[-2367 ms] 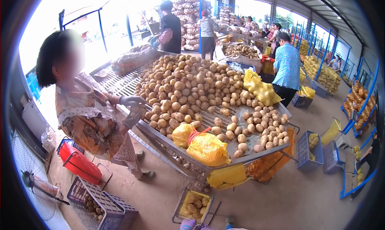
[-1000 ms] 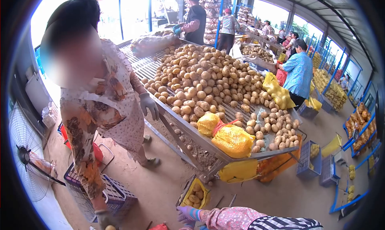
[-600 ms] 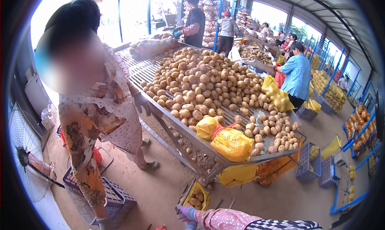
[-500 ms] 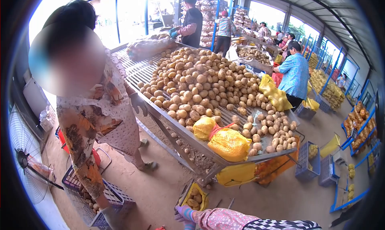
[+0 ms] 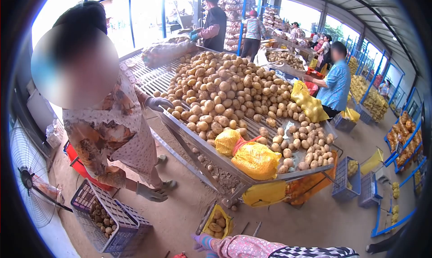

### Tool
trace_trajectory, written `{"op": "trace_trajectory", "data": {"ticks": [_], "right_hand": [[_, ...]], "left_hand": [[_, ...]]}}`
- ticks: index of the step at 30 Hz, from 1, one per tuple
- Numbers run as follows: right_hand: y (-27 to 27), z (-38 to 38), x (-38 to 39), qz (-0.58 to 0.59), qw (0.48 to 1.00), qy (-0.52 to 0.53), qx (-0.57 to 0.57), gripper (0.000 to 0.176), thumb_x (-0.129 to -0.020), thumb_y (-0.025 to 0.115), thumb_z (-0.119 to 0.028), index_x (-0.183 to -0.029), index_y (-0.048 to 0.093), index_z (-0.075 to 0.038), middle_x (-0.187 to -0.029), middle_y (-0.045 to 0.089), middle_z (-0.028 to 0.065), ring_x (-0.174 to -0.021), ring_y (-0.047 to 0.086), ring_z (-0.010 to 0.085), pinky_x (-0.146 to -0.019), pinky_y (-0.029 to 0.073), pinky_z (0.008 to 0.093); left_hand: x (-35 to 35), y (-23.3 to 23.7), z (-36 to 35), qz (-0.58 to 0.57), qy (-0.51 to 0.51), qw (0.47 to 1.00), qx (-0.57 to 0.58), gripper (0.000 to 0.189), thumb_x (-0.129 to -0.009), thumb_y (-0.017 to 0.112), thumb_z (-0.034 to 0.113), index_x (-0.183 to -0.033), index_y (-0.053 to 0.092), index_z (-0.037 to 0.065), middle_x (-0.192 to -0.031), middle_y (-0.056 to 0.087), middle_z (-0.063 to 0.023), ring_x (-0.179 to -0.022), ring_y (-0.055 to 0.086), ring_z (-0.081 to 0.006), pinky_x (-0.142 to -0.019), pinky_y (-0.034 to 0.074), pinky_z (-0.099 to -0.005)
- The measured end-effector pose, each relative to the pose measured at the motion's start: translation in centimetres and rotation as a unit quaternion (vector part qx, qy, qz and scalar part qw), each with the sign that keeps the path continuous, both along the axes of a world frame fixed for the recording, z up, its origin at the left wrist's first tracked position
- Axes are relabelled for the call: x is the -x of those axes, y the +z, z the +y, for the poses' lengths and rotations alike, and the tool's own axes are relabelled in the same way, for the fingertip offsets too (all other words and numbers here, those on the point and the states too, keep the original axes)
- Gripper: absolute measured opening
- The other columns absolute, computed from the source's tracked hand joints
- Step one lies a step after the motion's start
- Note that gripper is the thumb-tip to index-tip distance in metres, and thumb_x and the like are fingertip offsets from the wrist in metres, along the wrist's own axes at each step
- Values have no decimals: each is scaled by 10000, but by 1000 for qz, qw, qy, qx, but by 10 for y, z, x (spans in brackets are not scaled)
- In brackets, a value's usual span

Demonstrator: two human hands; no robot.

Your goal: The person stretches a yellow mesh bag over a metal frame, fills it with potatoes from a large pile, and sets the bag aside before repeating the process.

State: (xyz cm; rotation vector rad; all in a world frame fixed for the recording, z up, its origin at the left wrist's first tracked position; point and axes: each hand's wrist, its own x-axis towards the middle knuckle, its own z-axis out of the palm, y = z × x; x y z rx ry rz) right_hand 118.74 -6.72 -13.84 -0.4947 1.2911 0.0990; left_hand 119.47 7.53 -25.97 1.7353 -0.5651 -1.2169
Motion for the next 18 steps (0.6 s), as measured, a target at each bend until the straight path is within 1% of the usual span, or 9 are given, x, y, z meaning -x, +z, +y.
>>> {"op": "trace_trajectory", "data": {"ticks": [1,2,4,5,6,8,12,14,18], "right_hand": [[-4,-3,-5,-7,1000,5,-23,551,-1030,528,-406,-1351,487,40,-1108,699,219,-957,742,397,-772,632,502],[-17,-15,-13,-13,1000,15,-1,551,-1030,528,-406,-1351,487,40,-1108,699,219,-957,742,397,-772,632,502],[-50,-1,-21,-44,998,-18,-44,508,-1045,478,-343,-1394,442,25,-1167,669,228,-1082,706,410,-840,606,563],[-63,1,-37,-30,992,-119,-35,404,-1044,440,-235,-1375,446,-3,-1169,657,218,-1104,692,416,-840,601,602],[-81,4,-33,-27,991,-124,-45,404,-1044,440,-235,-1375,446,-3,-1169,657,218,-1104,692,416,-840,601,602],[-46,-6,-23,-75,966,-229,-92,349,-1023,441,-143,-1351,429,-24,-1191,641,202,-1039,701,425,-837,615,596],[-36,0,-37,-81,954,-272,-98,310,-1005,447,-93,-1310,442,-39,-1170,635,206,-991,708,401,-831,631,572],[-37,6,-44,-112,927,-338,-119,207,-988,474,-91,-1164,530,3,-972,686,168,-823,728,349,-787,655,504],[-46,6,-42,-152,931,-296,-149,210,-1007,467,-138,-1138,578,-18,-931,713,145,-749,718,290,-795,650,487]], "left_hand": [[-6,-1,-10,-2,10,1000,8,295,-919,681,347,-854,636,64,-749,609,-62,-638,556,-180,-578,411,-331],[-15,4,-39,-6,26,999,31,295,-920,680,348,-848,634,66,-742,606,-60,-632,552,-179,-573,408,-330],[-24,21,-75,-6,45,997,60,295,-922,678,348,-837,630,70,-730,600,-56,-620,545,-176,-563,402,-330],[-23,21,-70,-2,48,997,58,296,-924,677,349,-831,628,72,-723,596,-54,-614,541,-174,-558,399,-329],[-19,21,-54,3,50,998,49,297,-925,676,349,-825,626,74,-717,593,-52,-607,537,-173,-553,396,-329],[-13,18,-10,11,52,998,17,299,-927,674,349,-814,622,78,-705,586,-47,-595,530,-170,-543,390,-328],[-11,9,30,23,67,997,-5,305,-932,670,350,-791,614,86,-680,573,-39,-570,514,-163,-523,378,-326],[-8,4,41,29,76,997,-10,309,-934,669,351,-779,611,90,-667,567,-35,-558,507,-160,-513,371,-325],[-10,4,59,34,93,995,-16,318,-939,665,352,-756,603,99,-642,554,-26,-533,491,-154,-492,359,-323]]}}
